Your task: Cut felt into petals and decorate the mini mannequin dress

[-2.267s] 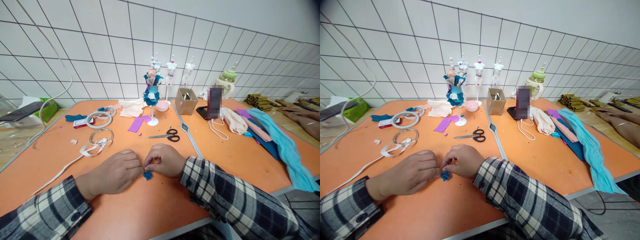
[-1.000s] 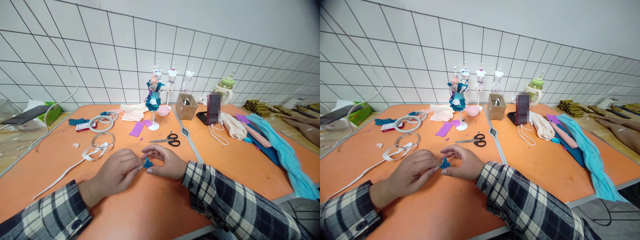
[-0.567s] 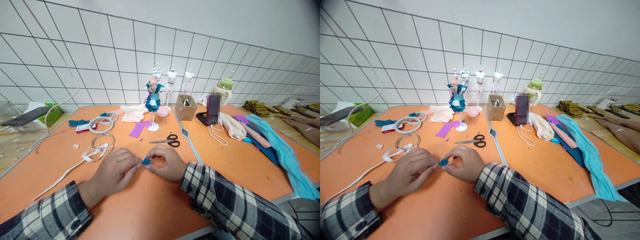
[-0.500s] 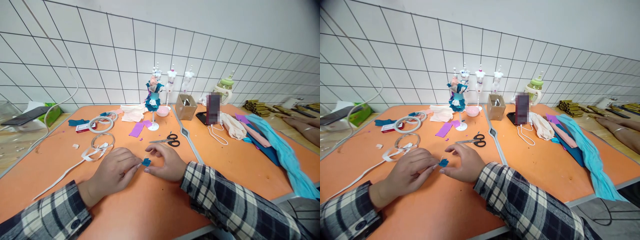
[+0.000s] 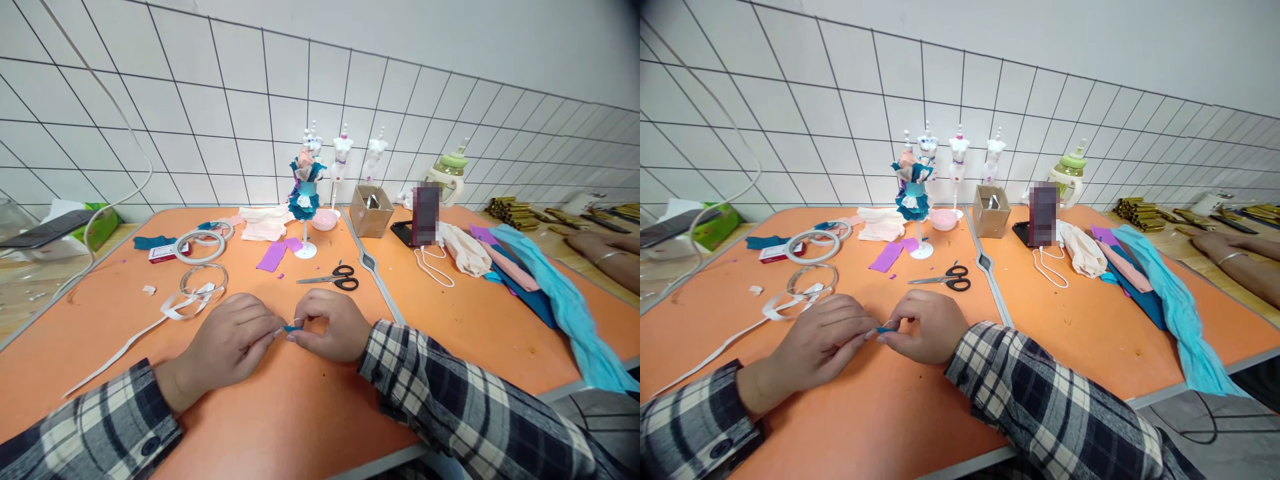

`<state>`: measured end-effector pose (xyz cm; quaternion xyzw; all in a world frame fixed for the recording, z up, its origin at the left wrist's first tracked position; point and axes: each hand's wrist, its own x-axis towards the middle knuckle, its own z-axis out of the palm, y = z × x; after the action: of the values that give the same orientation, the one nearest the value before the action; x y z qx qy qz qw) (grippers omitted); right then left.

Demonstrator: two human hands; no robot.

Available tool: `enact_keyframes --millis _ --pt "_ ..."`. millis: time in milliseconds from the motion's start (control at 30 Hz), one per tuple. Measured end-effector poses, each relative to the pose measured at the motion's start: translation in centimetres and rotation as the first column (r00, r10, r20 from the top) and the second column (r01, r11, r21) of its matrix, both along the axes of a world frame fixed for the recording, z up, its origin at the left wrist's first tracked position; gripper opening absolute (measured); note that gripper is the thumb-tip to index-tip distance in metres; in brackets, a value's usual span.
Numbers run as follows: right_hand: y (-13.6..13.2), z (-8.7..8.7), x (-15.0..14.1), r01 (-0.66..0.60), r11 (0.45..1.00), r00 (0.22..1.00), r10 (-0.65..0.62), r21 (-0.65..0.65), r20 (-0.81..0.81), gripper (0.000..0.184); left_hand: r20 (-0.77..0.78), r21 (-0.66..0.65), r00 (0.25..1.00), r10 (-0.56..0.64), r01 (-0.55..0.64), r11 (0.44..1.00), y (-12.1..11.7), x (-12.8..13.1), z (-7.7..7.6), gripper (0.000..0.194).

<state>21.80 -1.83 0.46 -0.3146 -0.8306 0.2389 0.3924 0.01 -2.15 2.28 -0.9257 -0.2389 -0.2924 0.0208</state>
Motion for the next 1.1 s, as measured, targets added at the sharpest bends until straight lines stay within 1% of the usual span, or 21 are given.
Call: enact_keyframes --millis 100,200,267,333,400,467,567,633,667,700,733,767,833,867,900,933,967,1000,1033,1067,1100 --pt "0.1 -0.1 0.1 -0.024 1.0 1.0 0.024 0.018 0.009 0.019 0.005 0.023 1.0 0.006 -0.006 1.0 0.0 0.0 0.1 0.018" --pt "0.0 0.1 0.1 0.001 1.0 1.0 -0.001 0.001 0.008 0.021 -0.013 0.062 1.0 0.01 -0.009 0.998 0.0 -0.2 0.1 0.018" --pt "-0.2 0.4 0.1 0.016 0.998 0.999 -0.017 -0.055 -0.027 0.025 -0.047 0.104 0.999 0.004 0.001 0.995 -0.1 -0.4 0.0 0.02" --pt "-0.2 0.7 0.1 0.009 0.991 0.997 -0.019 -0.135 -0.073 0.022 -0.089 0.158 0.996 -0.005 0.019 0.987 -0.1 -0.4 0.0 0.022" --pt "0.0 0.8 0.3 -0.024 0.983 0.997 0.009 -0.184 -0.083 0.014 -0.12 0.209 0.993 -0.012 0.037 0.977 0.0 -0.4 0.1 0.024" --pt "0.4 0.9 0.5 -0.07 0.983 0.997 0.061 -0.171 -0.054 0.012 -0.138 0.242 0.99 -0.018 0.052 0.969 0.0 -0.3 0.4 0.025" --pt "1.0 0.8 0.6 -0.131 0.979 0.991 0.127 -0.156 -0.036 0.021 -0.162 0.282 0.985 -0.055 0.1 0.954 0.0 -0.5 0.7 0.026" --pt "1.0 0.7 0.6 -0.186 0.958 0.982 0.174 -0.22 -0.076 0.029 -0.184 0.33 0.978 -0.094 0.152 0.932 -0.4 -0.9 0.8 0.027" --pt "0.9 0.6 0.5 -0.225 0.932 0.973 0.201 -0.282 -0.112 0.032 -0.179 0.354 0.979 -0.097 0.156 0.922 -0.7 -1.1 0.7 0.029" --pt "0.7 0.5 0.3 -0.266 0.893 0.962 0.224 -0.363 -0.155 0.036 -0.16 0.376 0.983 -0.086 0.141 0.916 -1.1 -1.4 0.5 0.032" --pt "0.5 0.3 0.1 -0.304 0.836 0.951 0.237 -0.458 -0.198 0.038 -0.112 0.38 0.993 -0.043 0.083 0.921 -1.6 -1.6 0.3 0.036" --pt "0.3 0.2 0.0 -0.334 0.76 0.941 0.241 -0.558 -0.237 0.041 -0.063 0.365 0.998 0.004 0.02 0.931 -1.9 -1.8 0.1 0.04" --pt "-0.1 -0.1 -0.4 -0.373 0.58 0.928 0.233 -0.724 -0.292 0.047 -0.003 0.298 0.997 0.074 -0.07 0.952 -2.5 -1.9 -0.2 0.043" --pt "-0.2 -0.2 -0.5 -0.381 0.494 0.924 0.227 -0.782 -0.307 0.049 0.005 0.262 0.996 0.085 -0.083 0.961 -2.7 -1.8 -0.4 0.042" --pt "-0.2 -0.3 -0.6 -0.383 0.423 0.922 0.224 -0.821 -0.315 0.051 0.003 0.233 0.997 0.083 -0.082 0.969 -2.7 -1.7 -0.4 0.04" --pt "-0.2 -0.4 -0.7 -0.383 0.371 0.921 0.22 -0.846 -0.321 0.051 -0.004 0.211 0.997 0.073 -0.071 0.975 -2.7 -1.6 -0.4 0.037" --pt "-0.1 -0.4 -0.7 -0.38 0.34 0.922 0.213 -0.86 -0.323 0.051 -0.016 0.198 0.998 0.061 -0.056 0.979 -2.7 -1.4 -0.4 0.035" --pt "0.0 -0.5 -0.6 -0.372 0.324 0.925 0.205 -0.87 -0.319 0.05 -0.03 0.194 0.998 0.053 -0.046 0.98 -2.6 -1.3 -0.4 0.035" --pt "0.2 -0.5 -0.6 -0.36 0.323 0.93 0.197 -0.875 -0.31 0.05 -0.044 0.197 0.998 0.051 -0.042 0.98 -2.5 -1.2 -0.3 0.035" --pt "0.3 -0.5 -0.5 -0.344 0.335 0.937 0.186 -0.877 -0.297 0.05 -0.055 0.206 0.997 0.053 -0.041 0.978 -2.4 -1.2 -0.2 0.036" --pt "0.4 -0.5 -0.5 -0.325 0.358 0.945 0.168 -0.875 -0.282 0.051 -0.065 0.225 0.997 0.049 -0.033 0.974 -2.3 -1.3 -0.1 0.037"
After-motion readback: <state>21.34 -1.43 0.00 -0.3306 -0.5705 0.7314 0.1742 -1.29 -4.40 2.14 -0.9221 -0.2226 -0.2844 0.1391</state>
